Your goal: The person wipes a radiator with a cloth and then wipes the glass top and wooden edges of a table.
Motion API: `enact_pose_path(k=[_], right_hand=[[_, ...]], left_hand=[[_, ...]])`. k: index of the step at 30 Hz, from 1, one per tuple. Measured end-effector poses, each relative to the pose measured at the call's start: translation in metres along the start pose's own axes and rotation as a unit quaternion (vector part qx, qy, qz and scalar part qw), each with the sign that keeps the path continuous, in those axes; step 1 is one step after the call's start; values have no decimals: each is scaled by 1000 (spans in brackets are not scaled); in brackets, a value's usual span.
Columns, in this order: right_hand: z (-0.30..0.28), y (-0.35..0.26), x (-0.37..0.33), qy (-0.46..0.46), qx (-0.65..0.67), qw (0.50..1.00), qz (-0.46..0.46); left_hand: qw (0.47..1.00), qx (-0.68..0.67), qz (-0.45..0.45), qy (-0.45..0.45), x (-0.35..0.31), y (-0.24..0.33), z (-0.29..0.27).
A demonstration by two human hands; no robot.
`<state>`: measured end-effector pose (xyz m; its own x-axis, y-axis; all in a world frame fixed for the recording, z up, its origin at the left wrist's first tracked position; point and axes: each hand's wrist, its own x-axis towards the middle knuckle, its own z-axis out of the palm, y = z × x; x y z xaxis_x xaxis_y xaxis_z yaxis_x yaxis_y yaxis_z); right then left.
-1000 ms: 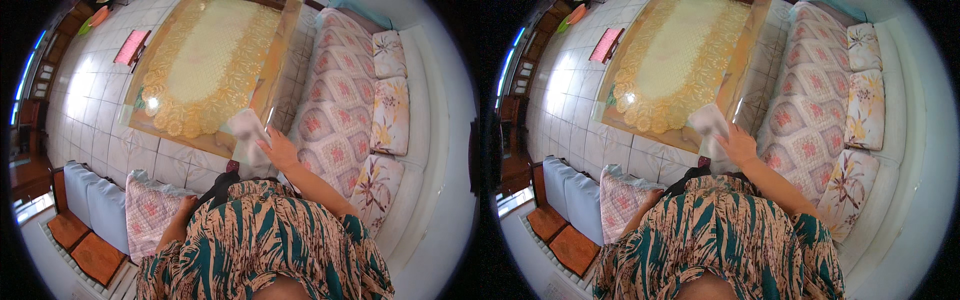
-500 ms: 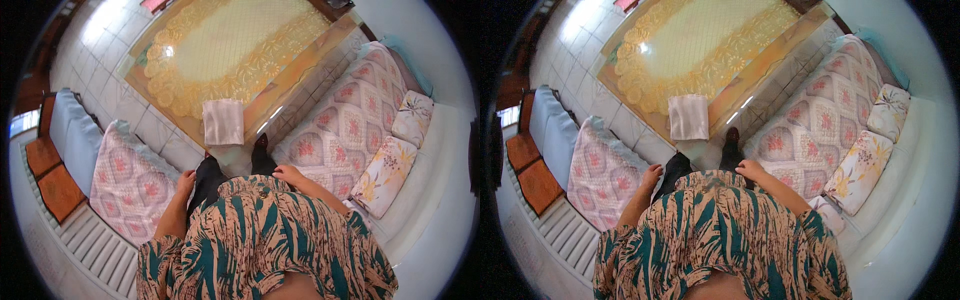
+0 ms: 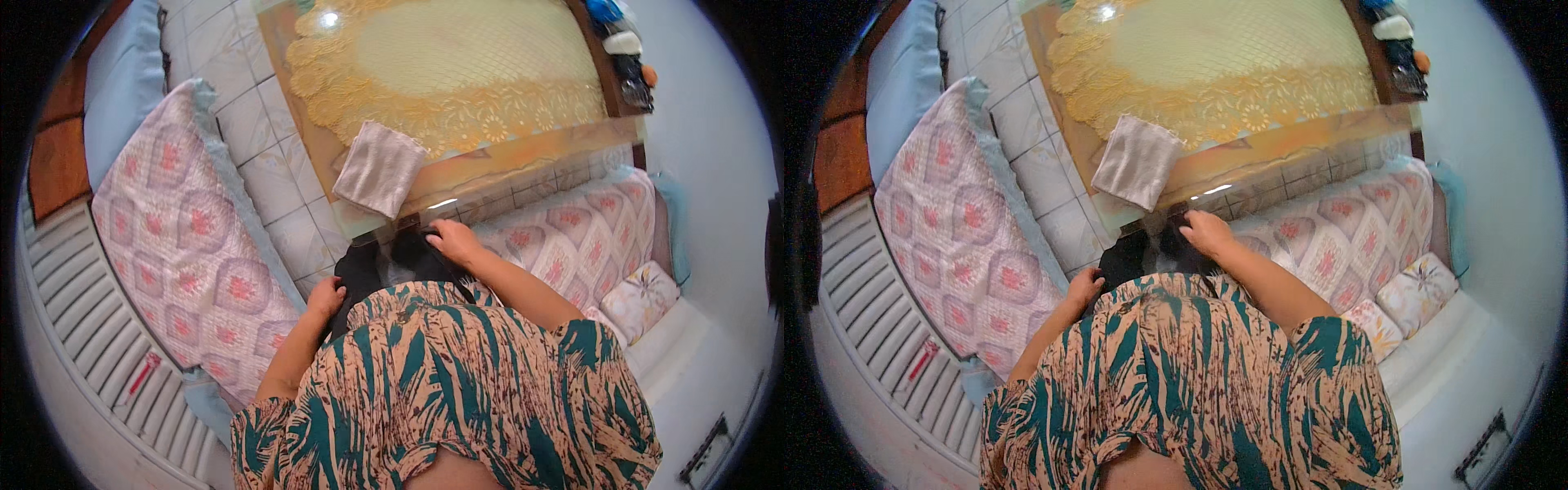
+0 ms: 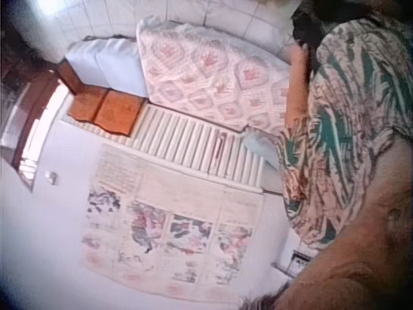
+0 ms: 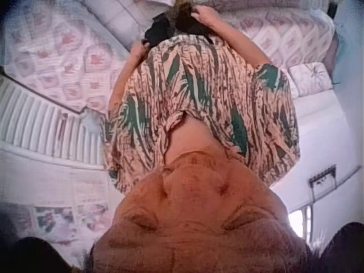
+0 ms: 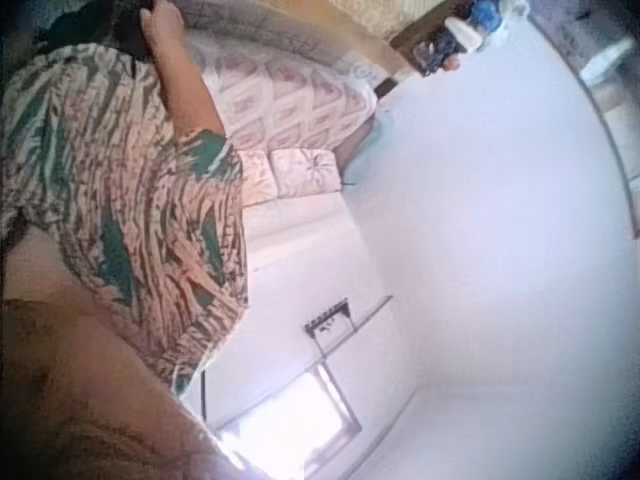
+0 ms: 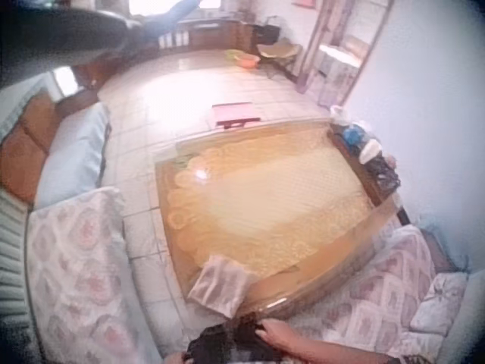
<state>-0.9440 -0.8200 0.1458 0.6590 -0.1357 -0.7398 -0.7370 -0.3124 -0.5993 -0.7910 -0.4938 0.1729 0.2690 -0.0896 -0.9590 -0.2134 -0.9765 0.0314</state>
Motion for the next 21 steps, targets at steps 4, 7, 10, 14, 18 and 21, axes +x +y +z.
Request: enact_pose_path(k=[4, 7, 10, 14, 18, 21], right_hand=[[10, -79, 69, 108, -34, 992, -60], [-8, -110, 91, 64, -117, 990, -49], [46, -169, 101, 107, -191, 971, -94], [59, -204, 125, 76, -279, 937, -197], [82, -211, 155, 69, -281, 932, -220], [117, -208, 178, 127, -261, 927, -237]], left_hand=[[1000, -5, 10, 12, -8, -37, -13], [994, -74, -16, 77, -6, -23, 15], [981, -117, -5, 153, -5, -81, 16], [956, -198, -19, 216, 20, -58, 80], [956, -199, -47, 212, 47, 1, 113], [963, -150, -61, 217, 50, 28, 119]])
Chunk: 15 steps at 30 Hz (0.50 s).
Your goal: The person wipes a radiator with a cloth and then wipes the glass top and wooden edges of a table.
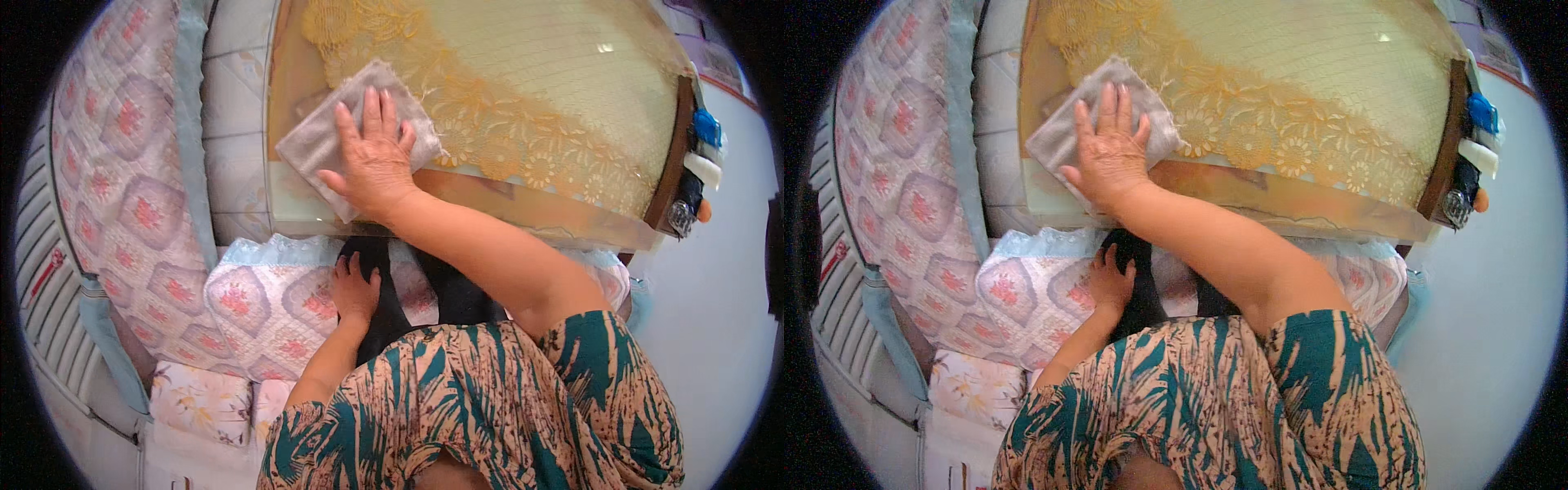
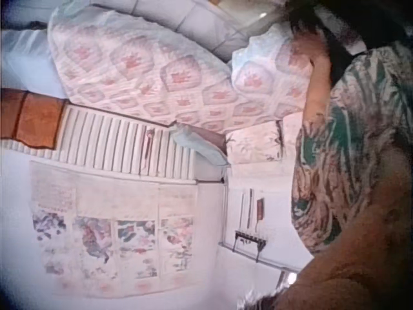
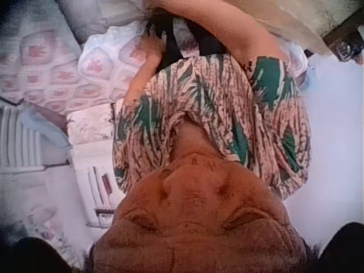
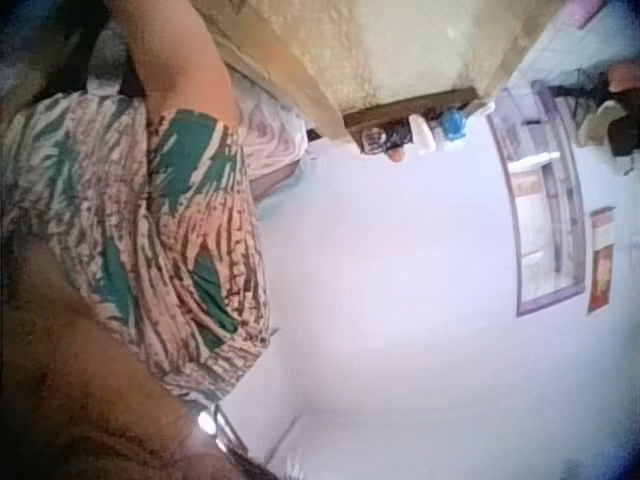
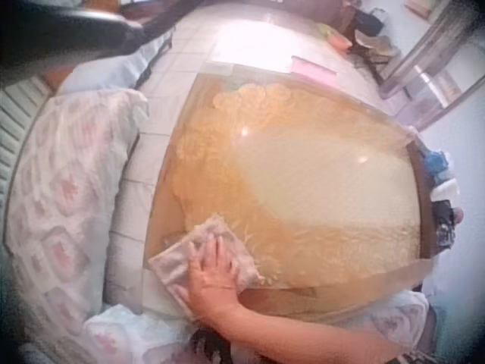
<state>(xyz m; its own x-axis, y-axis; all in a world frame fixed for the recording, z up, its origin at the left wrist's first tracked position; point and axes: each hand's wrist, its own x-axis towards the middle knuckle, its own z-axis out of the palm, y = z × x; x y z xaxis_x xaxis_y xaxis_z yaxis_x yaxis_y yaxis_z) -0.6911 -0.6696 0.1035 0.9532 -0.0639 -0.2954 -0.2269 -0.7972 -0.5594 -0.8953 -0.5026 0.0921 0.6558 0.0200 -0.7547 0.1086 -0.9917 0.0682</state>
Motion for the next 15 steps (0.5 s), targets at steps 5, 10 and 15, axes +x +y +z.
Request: enact_pose_path(k=[5, 10, 15], right_hand=[[11, -24, -8, 78, 10, 995, -53], [17, -16, -1, 163, -42, 975, -144], [-8, 48, 1, 215, -188, 947, -148]], left_hand=[[998, -39, 25, 43, -26, -19, -32], [994, -50, 75, 61, -36, -21, -53], [970, -65, 156, 172, -40, -12, -49]])
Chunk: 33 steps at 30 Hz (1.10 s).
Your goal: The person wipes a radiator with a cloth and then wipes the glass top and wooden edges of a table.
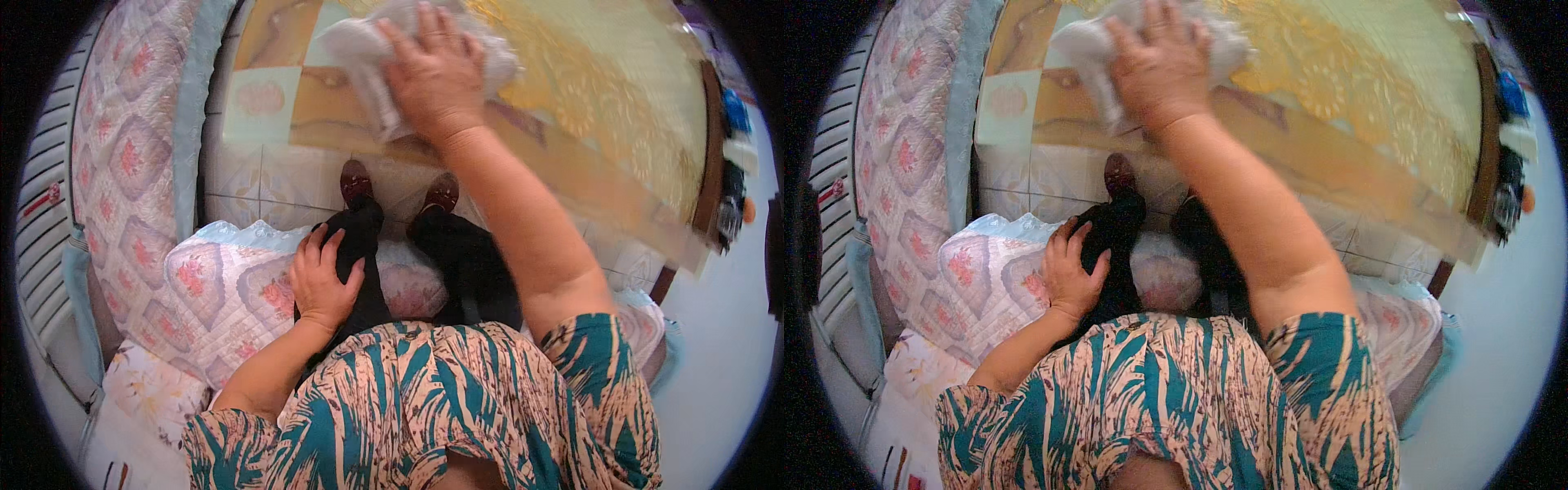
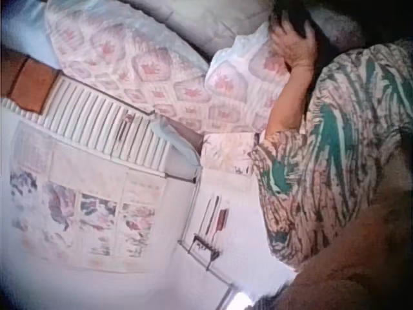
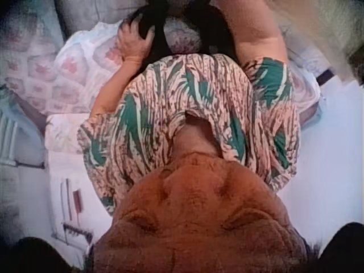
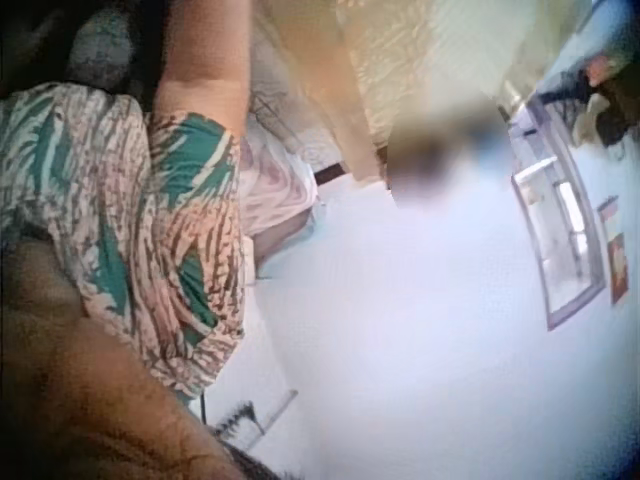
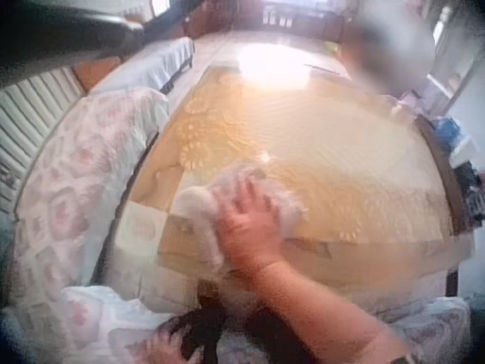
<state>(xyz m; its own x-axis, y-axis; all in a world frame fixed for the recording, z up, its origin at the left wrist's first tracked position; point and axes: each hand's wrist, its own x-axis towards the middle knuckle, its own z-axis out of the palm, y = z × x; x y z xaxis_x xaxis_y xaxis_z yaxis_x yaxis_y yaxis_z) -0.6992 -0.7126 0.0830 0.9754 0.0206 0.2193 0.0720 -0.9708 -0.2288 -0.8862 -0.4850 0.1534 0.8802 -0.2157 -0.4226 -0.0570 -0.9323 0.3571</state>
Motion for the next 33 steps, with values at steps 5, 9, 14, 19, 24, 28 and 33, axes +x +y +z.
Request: enact_pose_path(k=[5, 9, 14, 19, 24, 28, 33], right_hand=[[-51, 122, -41, -8, -130, 990, 58], [-69, 204, -98, -56, -152, 960, 228], [-79, 222, -127, -89, -151, 946, 273], [-75, 166, -126, -42, -94, 981, 165], [-79, 47, -88, -78, -10, 997, 0], [-67, -26, -33, -130, 6, 987, -91], [-43, -122, 35, -149, 63, 964, -212]], left_hand=[[993, -4, 25, 114, -22, 1, 0], [987, -7, 59, 152, -20, -7, -2], [955, -173, 226, 88, 18, 25, 15], [920, -139, 271, -247, 68, 59, 63], [904, 40, 159, -395, 74, 62, 121], [863, -117, 258, -418, 72, 91, 109], [882, -187, 198, -386, 72, 102, 76]])
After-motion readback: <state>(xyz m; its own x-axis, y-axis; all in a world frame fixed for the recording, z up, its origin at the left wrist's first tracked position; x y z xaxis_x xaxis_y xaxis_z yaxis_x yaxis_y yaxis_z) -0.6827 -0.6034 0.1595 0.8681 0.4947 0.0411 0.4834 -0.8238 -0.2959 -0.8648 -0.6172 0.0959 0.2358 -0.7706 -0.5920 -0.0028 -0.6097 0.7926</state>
